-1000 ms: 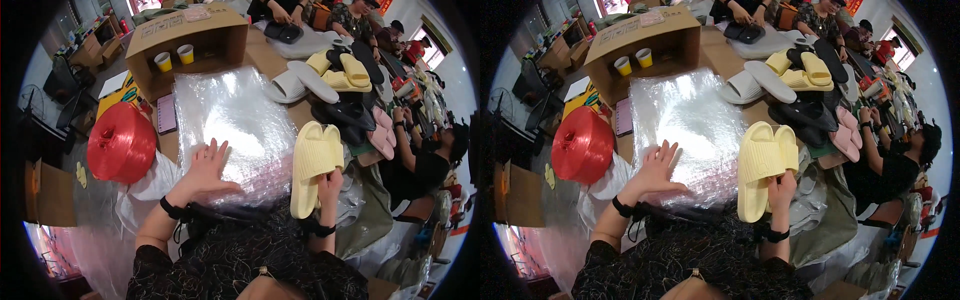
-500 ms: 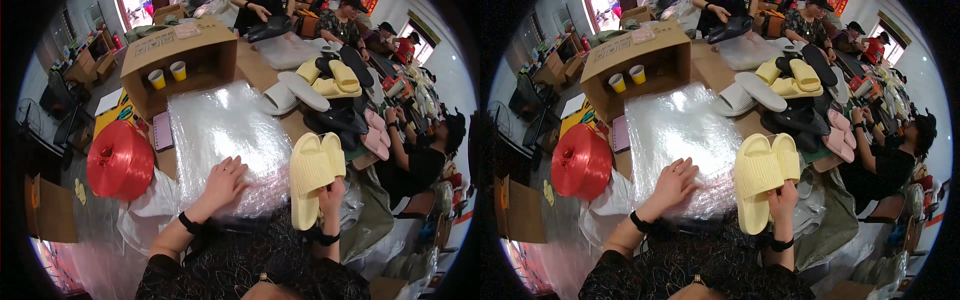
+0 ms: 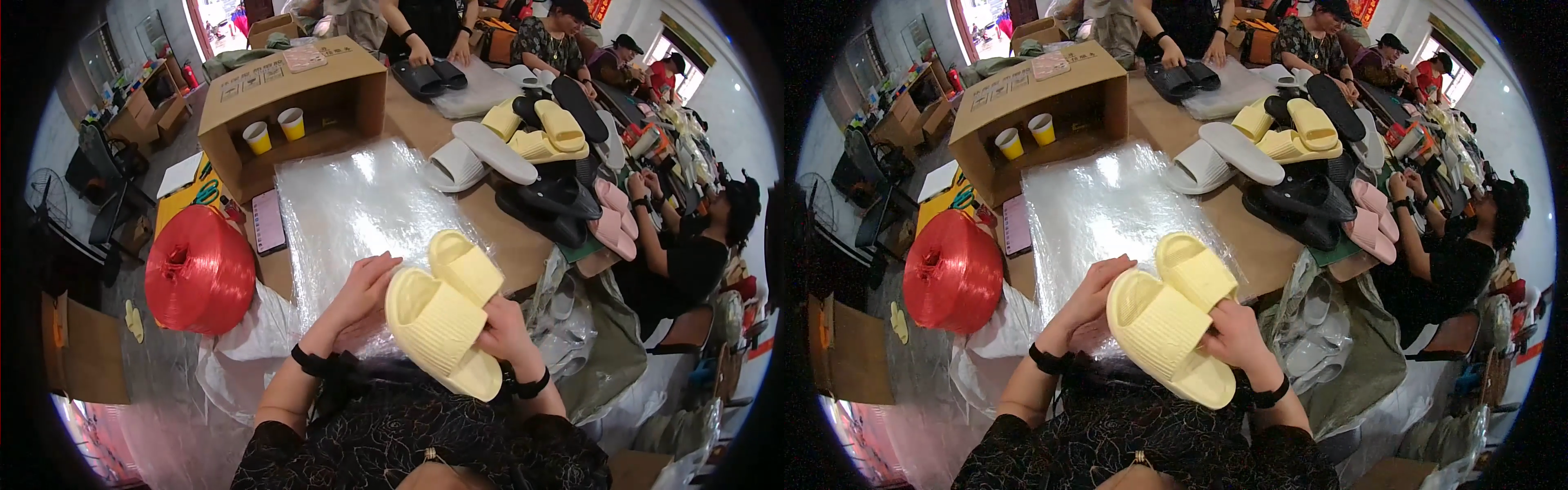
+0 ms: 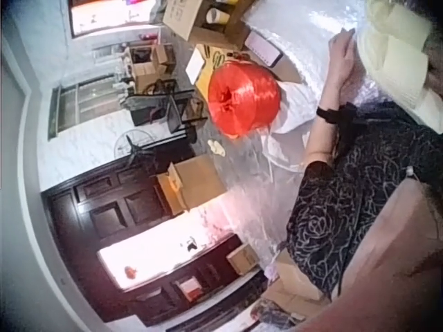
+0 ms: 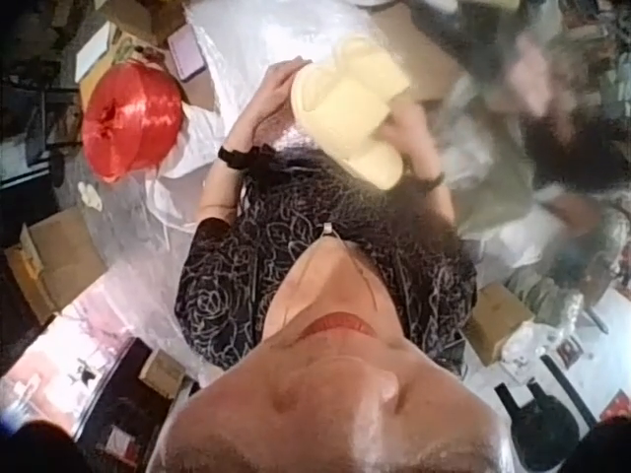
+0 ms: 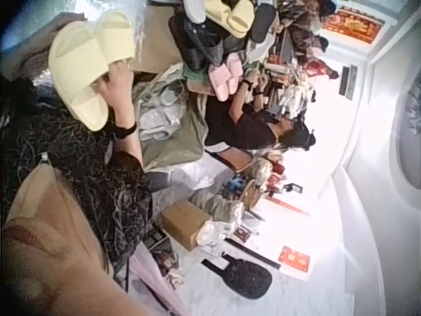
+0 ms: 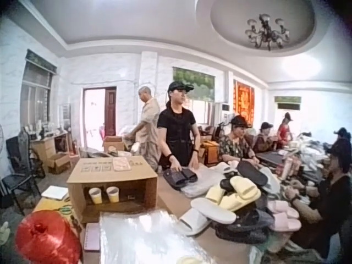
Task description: The recorder is packing finished sandals into plastic bags in a manufacturing facility.
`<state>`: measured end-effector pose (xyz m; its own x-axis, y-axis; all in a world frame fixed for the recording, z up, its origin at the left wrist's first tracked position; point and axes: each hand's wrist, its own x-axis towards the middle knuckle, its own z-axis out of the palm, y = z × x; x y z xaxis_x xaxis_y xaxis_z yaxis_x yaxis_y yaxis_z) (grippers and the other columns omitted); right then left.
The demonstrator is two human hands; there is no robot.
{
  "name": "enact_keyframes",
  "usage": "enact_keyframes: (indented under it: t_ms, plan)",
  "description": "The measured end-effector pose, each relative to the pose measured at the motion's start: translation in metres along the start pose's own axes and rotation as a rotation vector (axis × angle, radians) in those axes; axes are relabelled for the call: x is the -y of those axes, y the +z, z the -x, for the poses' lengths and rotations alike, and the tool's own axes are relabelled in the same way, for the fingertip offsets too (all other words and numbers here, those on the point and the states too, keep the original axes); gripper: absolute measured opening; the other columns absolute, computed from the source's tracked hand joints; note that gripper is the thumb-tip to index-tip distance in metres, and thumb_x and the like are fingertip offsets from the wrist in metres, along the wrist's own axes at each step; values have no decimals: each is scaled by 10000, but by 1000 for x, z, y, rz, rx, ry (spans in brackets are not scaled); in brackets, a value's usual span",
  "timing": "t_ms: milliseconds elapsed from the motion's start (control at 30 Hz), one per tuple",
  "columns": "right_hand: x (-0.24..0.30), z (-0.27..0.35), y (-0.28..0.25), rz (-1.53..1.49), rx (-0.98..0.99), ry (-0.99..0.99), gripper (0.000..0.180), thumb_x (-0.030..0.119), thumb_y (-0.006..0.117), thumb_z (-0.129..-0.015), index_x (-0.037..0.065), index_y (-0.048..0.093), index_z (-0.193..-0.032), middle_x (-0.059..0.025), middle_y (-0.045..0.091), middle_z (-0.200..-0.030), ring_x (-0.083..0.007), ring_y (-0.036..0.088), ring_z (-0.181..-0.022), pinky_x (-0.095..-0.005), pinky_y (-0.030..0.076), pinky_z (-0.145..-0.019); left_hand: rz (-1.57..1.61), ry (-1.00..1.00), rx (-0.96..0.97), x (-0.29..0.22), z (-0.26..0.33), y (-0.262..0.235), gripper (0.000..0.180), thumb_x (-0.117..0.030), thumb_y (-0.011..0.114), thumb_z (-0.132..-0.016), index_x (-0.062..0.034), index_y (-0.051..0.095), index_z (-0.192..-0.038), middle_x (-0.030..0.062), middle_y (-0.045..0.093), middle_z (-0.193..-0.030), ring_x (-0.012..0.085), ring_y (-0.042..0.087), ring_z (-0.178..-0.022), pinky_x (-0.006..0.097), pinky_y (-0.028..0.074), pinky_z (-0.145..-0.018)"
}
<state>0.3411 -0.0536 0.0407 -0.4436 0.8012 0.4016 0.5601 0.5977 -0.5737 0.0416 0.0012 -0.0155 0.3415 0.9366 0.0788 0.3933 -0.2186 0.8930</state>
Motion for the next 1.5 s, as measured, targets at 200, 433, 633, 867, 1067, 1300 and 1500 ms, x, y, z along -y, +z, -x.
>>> enact_keyframes:
  t_ms: [200,433,633,867,1067,1300,1500]
  plan:
    - [-4,4,15,227,185,25,266,272,694,-816,20,640,-879,-133,596,-790,-341,624,-712,-438,510,-615,-3,6,-192,-28,-3,-2,386,-186,468,-1008,-62,573,-1358,280,533,-1389,404,512,-1301,423,394,-1092]
    - [10,-11,28,253,252,123,260,264,633,-870,5,613,-885,-174,612,-805,-358,631,-714,-455,520,-639,-572,268,-184,-60,14,9,389,-218,500,-990,-122,581,-1359,160,458,-1506,443,382,-1385,535,297,-1145]
    - [10,-51,46,211,116,83,204,205,626,-854,4,611,-886,-186,618,-847,-371,630,-791,-465,518,-680,-412,338,79,-81,18,-2,454,-193,464,-1006,-150,489,-1457,86,358,-1589,366,260,-1486,534,155,-1215]
    - [-15,-123,91,252,125,152,260,252,611,-888,9,604,-980,-193,620,-985,-375,634,-919,-443,528,-800,-368,451,170,-93,23,-10,464,-179,467,-1002,-136,478,-1464,63,395,-1569,321,278,-1487,507,167,-1223]
    - [-29,-194,128,282,70,303,353,345,580,-941,1,595,-1020,-212,608,-993,-383,623,-952,-448,518,-828,-438,470,187,-103,31,-23,463,-157,476,-985,-136,498,-1448,59,425,-1548,326,308,-1473,524,199,-1214]
    - [-13,-140,109,28,-49,23,541,285,631,-929,-30,494,-1347,-230,542,-1182,-394,555,-1096,-469,498,-889,-475,371,134,-66,42,-34,562,-181,603,-888,-111,497,-1435,137,381,-1564,366,331,-1451,537,232,-1197]
    - [5,-29,32,-239,287,23,372,196,709,-911,43,646,-1245,-190,617,-1232,-308,605,-1137,-364,497,-943,-281,339,-171,-49,72,-36,899,-404,862,-700,-91,476,-1449,217,280,-1596,433,268,-1468,523,282,-1168]
